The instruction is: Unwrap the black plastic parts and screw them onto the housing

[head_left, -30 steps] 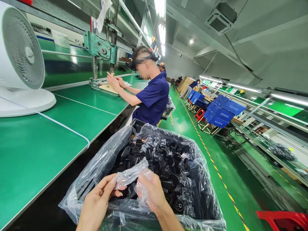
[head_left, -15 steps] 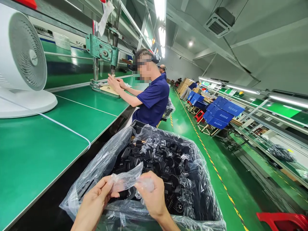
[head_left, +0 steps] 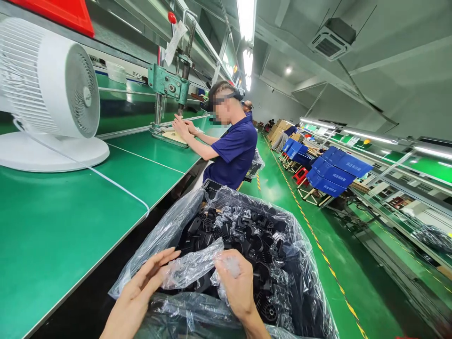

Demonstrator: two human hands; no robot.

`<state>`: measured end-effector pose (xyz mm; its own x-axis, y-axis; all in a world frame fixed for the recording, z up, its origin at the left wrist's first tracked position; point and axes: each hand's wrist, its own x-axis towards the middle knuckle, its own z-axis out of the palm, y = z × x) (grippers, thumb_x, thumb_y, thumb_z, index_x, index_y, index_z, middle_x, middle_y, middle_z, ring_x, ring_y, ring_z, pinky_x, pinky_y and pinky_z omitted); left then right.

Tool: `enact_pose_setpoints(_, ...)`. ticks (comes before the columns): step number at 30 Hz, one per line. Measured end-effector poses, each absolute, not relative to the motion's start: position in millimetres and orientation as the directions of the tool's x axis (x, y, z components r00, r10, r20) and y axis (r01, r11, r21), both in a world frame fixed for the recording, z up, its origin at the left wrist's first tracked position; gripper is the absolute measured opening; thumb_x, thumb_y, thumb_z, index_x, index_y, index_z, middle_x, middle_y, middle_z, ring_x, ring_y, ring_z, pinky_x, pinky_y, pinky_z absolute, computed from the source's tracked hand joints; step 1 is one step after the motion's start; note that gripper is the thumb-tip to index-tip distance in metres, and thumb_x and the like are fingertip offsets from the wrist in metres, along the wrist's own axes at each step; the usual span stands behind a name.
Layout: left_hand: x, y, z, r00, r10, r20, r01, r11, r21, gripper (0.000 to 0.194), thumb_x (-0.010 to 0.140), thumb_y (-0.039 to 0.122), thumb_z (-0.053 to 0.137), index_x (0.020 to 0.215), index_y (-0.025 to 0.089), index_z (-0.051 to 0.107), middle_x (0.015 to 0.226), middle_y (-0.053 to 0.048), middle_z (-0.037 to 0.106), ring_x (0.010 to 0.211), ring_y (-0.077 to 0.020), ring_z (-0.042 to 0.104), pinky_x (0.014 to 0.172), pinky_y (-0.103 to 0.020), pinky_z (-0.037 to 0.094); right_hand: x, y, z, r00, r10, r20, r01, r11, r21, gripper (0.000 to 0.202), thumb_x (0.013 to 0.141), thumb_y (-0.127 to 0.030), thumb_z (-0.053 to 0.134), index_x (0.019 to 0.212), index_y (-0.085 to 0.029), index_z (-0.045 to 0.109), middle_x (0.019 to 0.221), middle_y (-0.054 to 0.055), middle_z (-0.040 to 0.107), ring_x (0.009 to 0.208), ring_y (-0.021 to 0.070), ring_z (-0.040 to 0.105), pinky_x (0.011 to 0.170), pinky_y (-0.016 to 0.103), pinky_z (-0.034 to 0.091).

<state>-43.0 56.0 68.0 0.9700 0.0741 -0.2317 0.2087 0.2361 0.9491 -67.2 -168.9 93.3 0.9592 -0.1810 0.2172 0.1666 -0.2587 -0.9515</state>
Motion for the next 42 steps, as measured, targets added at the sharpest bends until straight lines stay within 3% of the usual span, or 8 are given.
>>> enact_pose_setpoints(11, -50, 49, 84, 0.975, -0.07, -0.209, 0.219, 0.183, 0.958, 0.06, 0.051, 0.055, 0.094, 0.101, 0.024, 0.079, 0.097, -0.007, 0.075, 0.075, -0.0242, 0.064, 0.065, -0.032, 0.052, -47, -172, 65, 0.987, -0.145, 0.076, 0.056, -0.135, -0.989, 0.037, 0.088, -0.052, 0.077, 0.088, -0.016, 0.071, 0.071, 0.001, 0.062, 0.057, 0.013, 0.049, 0.051, 0.024, 0.042)
enact_pose_setpoints(18, -54, 52, 75, 0.924, 0.333, 0.188, -0.093, -0.28, 0.955, 0.035, 0.084, 0.058, 0.067, 0.098, 0.027, 0.076, 0.104, -0.006, 0.072, 0.085, -0.0259, 0.062, 0.079, -0.034, 0.047, -51, -168, 75, 0.967, -0.238, 0.09, 0.045, -0.191, -0.981, 0.021, 0.091, -0.038, 0.074, 0.101, -0.019, 0.074, 0.089, 0.006, 0.072, 0.075, 0.0177, 0.06, 0.067, 0.026, 0.049)
enact_pose_setpoints(22, -55, 44, 66, 0.881, 0.216, 0.421, -0.304, -0.423, 0.854, 0.026, 0.09, 0.046, 0.066, 0.105, 0.027, 0.073, 0.097, -0.005, 0.072, 0.088, -0.0253, 0.067, 0.09, -0.035, 0.047, -89, -139, 91, 0.999, -0.026, 0.025, 0.02, -0.177, -0.984, 0.015, 0.089, -0.027, 0.07, 0.101, -0.02, 0.078, 0.069, 0.002, 0.07, 0.057, 0.0177, 0.061, 0.055, 0.026, 0.049)
enact_pose_setpoints(25, -55, 38, 53, 0.887, 0.114, 0.448, -0.369, -0.412, 0.833, 0.023, 0.093, 0.045, 0.064, 0.104, 0.026, 0.072, 0.099, -0.003, 0.073, 0.082, -0.0214, 0.068, 0.076, -0.031, 0.052, -106, -115, 92, 0.986, 0.127, 0.107, 0.148, -0.387, -0.91, 0.05, 0.076, -0.003, 0.063, 0.119, -0.024, 0.077, 0.089, 0.002, 0.077, 0.079, 0.0231, 0.072, 0.085, 0.034, 0.058)
enact_pose_setpoints(28, -57, 37, 39, 0.874, 0.062, 0.483, -0.418, -0.413, 0.809, 0.022, 0.095, 0.042, 0.062, 0.106, 0.027, 0.073, 0.104, -0.003, 0.074, 0.092, -0.0208, 0.071, 0.086, -0.033, 0.055, -103, -108, 88, 0.986, 0.037, 0.164, 0.154, -0.584, -0.797, 0.066, 0.072, 0.002, 0.056, 0.13, -0.026, 0.071, 0.118, 0.003, 0.076, 0.108, 0.0272, 0.071, 0.1, 0.038, 0.053)
enact_pose_setpoints(32, -64, 38, 33, 0.889, 0.097, 0.447, -0.369, -0.425, 0.827, 0.024, 0.098, 0.042, 0.058, 0.109, 0.027, 0.072, 0.108, -0.004, 0.071, 0.097, -0.021, 0.07, 0.089, -0.036, 0.056, -92, -111, 89, 0.974, 0.122, 0.189, 0.225, -0.575, -0.787, 0.056, 0.079, -0.006, 0.056, 0.13, -0.026, 0.069, 0.113, 0.003, 0.077, 0.098, 0.0243, 0.073, 0.093, 0.033, 0.054)
enact_pose_setpoints(37, -71, 27, 37, 0.962, 0.078, 0.261, -0.216, -0.363, 0.906, 0.03, 0.1, 0.05, 0.055, 0.111, 0.026, 0.068, 0.102, -0.002, 0.072, 0.066, -0.0141, 0.064, 0.05, -0.023, 0.048, -83, -115, 88, 0.991, 0.119, 0.06, 0.117, -0.556, -0.823, 0.035, 0.088, -0.015, 0.056, 0.119, -0.018, 0.071, 0.099, 0.011, 0.074, 0.093, 0.0298, 0.069, 0.089, 0.04, 0.051)
enact_pose_setpoints(42, -75, 20, 39, 0.989, -0.059, 0.138, -0.149, -0.269, 0.952, 0.036, 0.104, 0.053, 0.045, 0.114, 0.024, 0.064, 0.085, 0.001, 0.069, 0.062, -0.0152, 0.06, 0.052, -0.023, 0.048, -58, -123, 71, 0.971, 0.169, -0.169, -0.127, -0.235, -0.964, 0.015, 0.086, -0.028, 0.059, 0.081, -0.016, 0.068, 0.056, -0.001, 0.054, 0.048, 0.0157, 0.051, 0.049, 0.024, 0.039)
